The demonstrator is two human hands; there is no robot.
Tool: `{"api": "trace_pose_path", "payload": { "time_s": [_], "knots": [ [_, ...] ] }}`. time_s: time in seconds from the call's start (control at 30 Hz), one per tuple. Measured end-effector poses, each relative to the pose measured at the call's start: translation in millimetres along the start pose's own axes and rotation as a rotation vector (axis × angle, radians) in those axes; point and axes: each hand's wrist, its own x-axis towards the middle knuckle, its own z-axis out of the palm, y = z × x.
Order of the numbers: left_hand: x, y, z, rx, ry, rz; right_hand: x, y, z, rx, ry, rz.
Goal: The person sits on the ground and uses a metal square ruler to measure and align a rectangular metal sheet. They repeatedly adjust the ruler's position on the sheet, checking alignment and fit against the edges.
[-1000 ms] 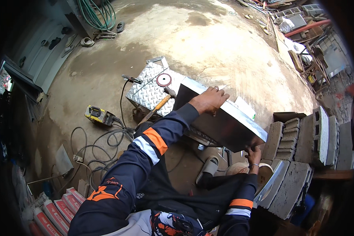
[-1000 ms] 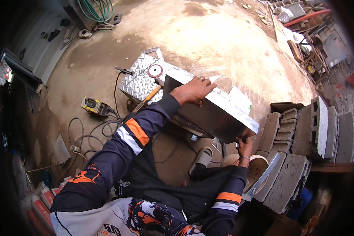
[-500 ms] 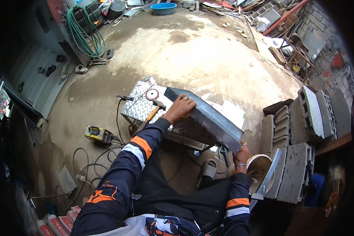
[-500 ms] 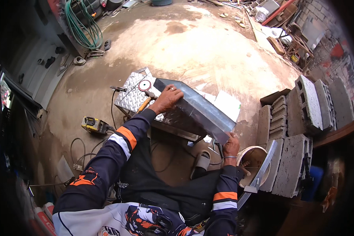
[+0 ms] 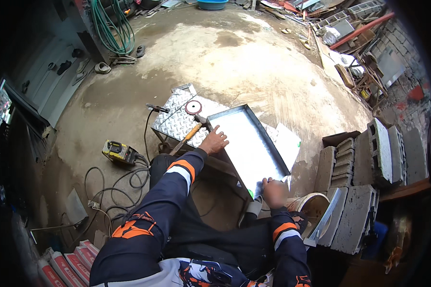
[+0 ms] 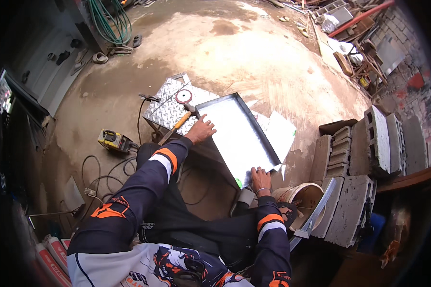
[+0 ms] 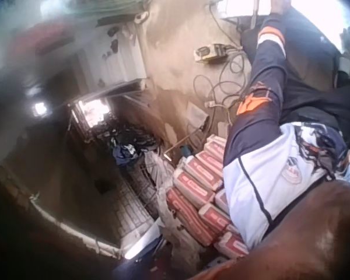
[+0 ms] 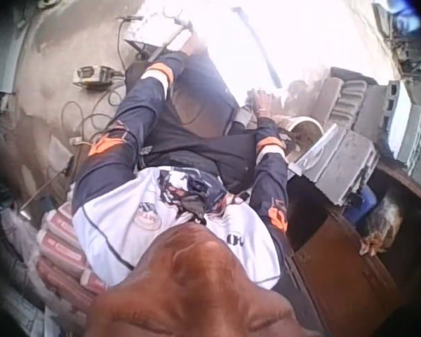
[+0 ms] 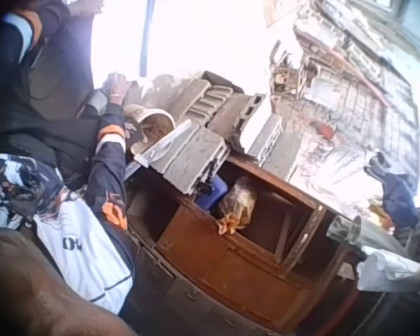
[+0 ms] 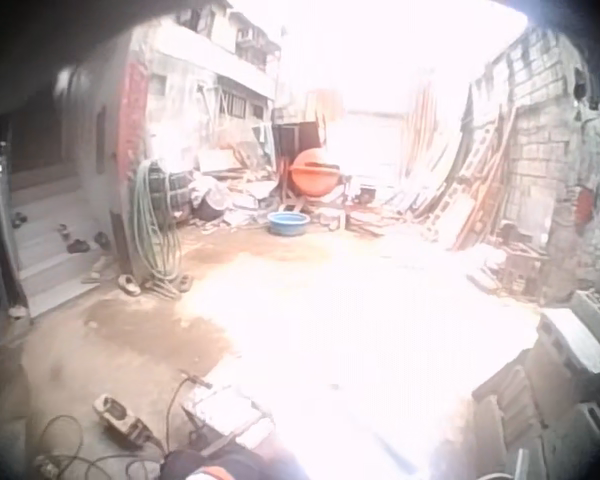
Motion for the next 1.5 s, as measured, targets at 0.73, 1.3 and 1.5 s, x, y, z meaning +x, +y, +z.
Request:
{"api": "trace_pose_path", "payload": {
  "time_s": [0.73, 1.3, 1.5],
  "knots": [
    [-154.8, -155.9, 61.4, -0.334, -0.286, -1.081, 77.2, -39.0, -48.5, 0.037, -0.492, 0.109],
    [-89.9, -326.9, 25.7, -0.712, -0.063, -1.109, 399.2, -305.7, -63.0, 0.613, 0.099, 0.054],
    [-17.8, -449.8, 143.0, -0.587, -0.046, -1.099, 403.2, -312.4, -36.4, 0.621, 0.182, 0.081]
  ]
}}
